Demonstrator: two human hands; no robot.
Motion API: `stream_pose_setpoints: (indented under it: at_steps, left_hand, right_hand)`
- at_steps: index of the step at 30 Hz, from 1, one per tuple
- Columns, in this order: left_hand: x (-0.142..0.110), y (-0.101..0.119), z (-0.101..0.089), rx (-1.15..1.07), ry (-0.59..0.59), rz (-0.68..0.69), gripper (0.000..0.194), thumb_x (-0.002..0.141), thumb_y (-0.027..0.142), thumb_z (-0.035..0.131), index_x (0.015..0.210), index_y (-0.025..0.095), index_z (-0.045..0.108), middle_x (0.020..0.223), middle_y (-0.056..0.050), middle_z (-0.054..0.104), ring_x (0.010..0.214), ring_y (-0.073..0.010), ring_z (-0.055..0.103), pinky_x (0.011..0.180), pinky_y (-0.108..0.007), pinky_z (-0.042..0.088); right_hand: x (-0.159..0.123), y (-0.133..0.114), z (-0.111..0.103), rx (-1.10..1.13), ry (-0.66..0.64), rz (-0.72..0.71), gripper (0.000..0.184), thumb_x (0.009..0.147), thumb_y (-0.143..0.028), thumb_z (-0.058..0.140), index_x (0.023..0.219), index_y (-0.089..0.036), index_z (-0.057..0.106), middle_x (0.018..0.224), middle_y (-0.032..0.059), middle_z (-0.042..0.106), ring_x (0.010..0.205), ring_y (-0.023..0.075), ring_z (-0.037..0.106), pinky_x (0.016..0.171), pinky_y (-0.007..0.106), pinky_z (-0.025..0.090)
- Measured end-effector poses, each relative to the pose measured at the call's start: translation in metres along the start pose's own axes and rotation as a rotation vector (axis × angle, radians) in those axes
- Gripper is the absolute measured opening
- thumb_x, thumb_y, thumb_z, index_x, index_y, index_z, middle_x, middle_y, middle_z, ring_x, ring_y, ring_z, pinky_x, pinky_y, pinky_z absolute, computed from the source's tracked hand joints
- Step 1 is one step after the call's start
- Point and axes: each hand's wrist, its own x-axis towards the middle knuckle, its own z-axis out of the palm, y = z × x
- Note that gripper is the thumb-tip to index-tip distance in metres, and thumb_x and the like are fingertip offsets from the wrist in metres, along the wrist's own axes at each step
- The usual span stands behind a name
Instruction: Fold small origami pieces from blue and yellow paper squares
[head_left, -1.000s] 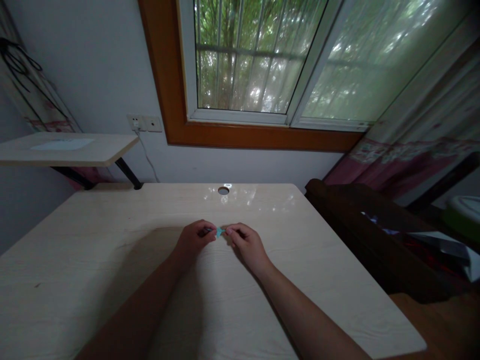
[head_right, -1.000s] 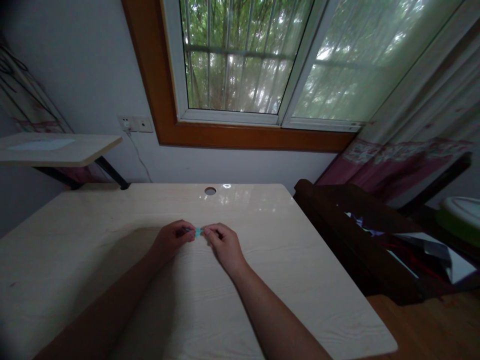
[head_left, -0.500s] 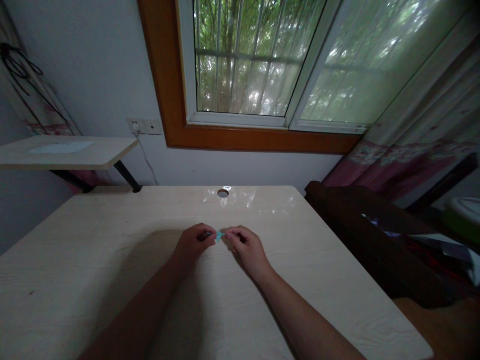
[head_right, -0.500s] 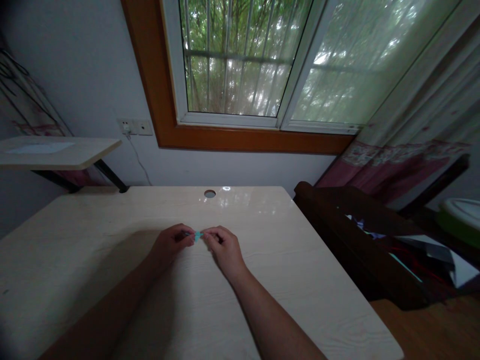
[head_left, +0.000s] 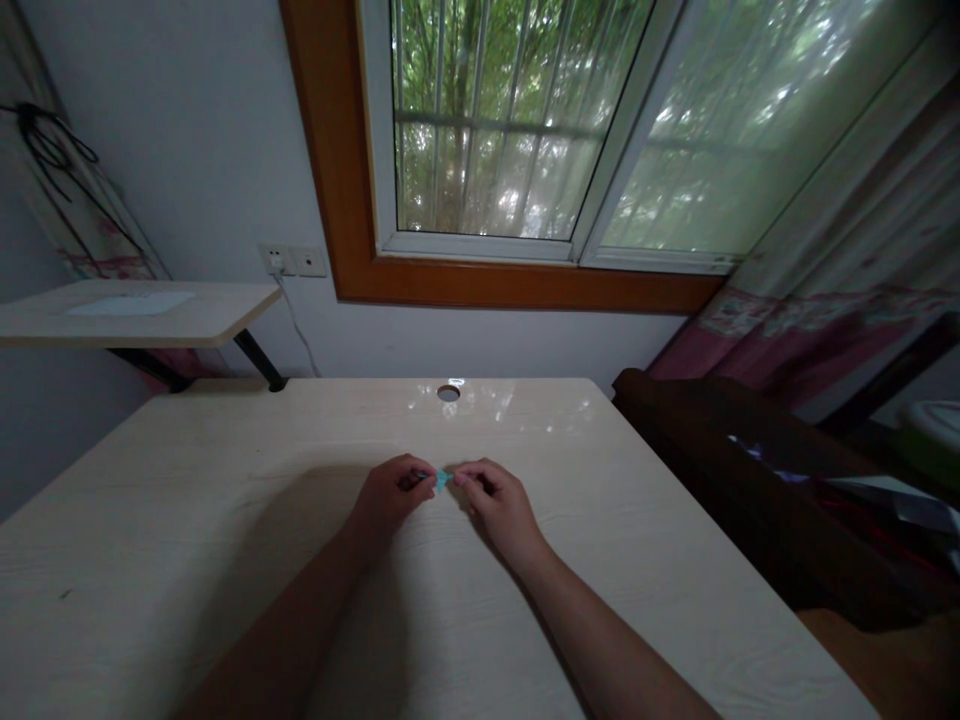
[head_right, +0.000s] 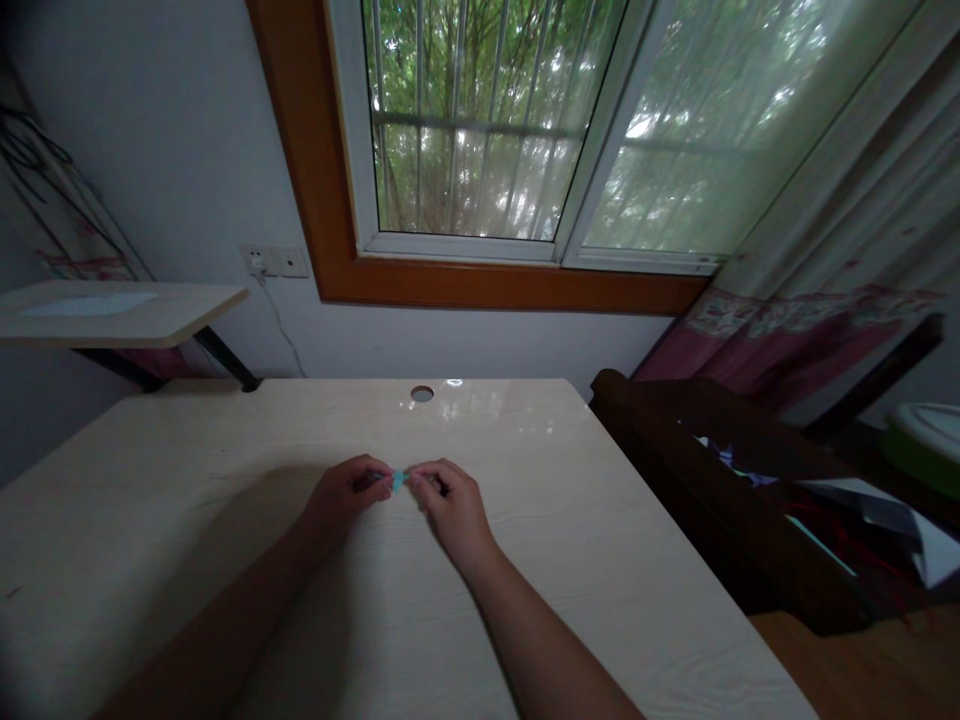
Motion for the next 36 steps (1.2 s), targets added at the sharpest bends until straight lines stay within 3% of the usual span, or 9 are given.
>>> stream_pose_setpoints:
  at_steps: [36]
  left_hand:
    - [0.0001, -0.0013, 0.0, 0.003, -0.029, 0.033, 0.015, 0.079, 0.031, 0.066, 0.084, 0.017, 0.07, 0.072, -0.002, 0.07, 0.065, -0.0146, 0.064, 0.059, -0.022, 0.047]
  right_hand:
    - [0.0018, 0.0014, 0.0014, 0.026, -0.031, -0.005, 0.022, 0.083, -0.04, 0.068, 0.092, -0.021, 0.072, 0.072, 0.0007, 0.06, 0.06, 0.0131, 0.05, 0.055, 0.024, 0.04]
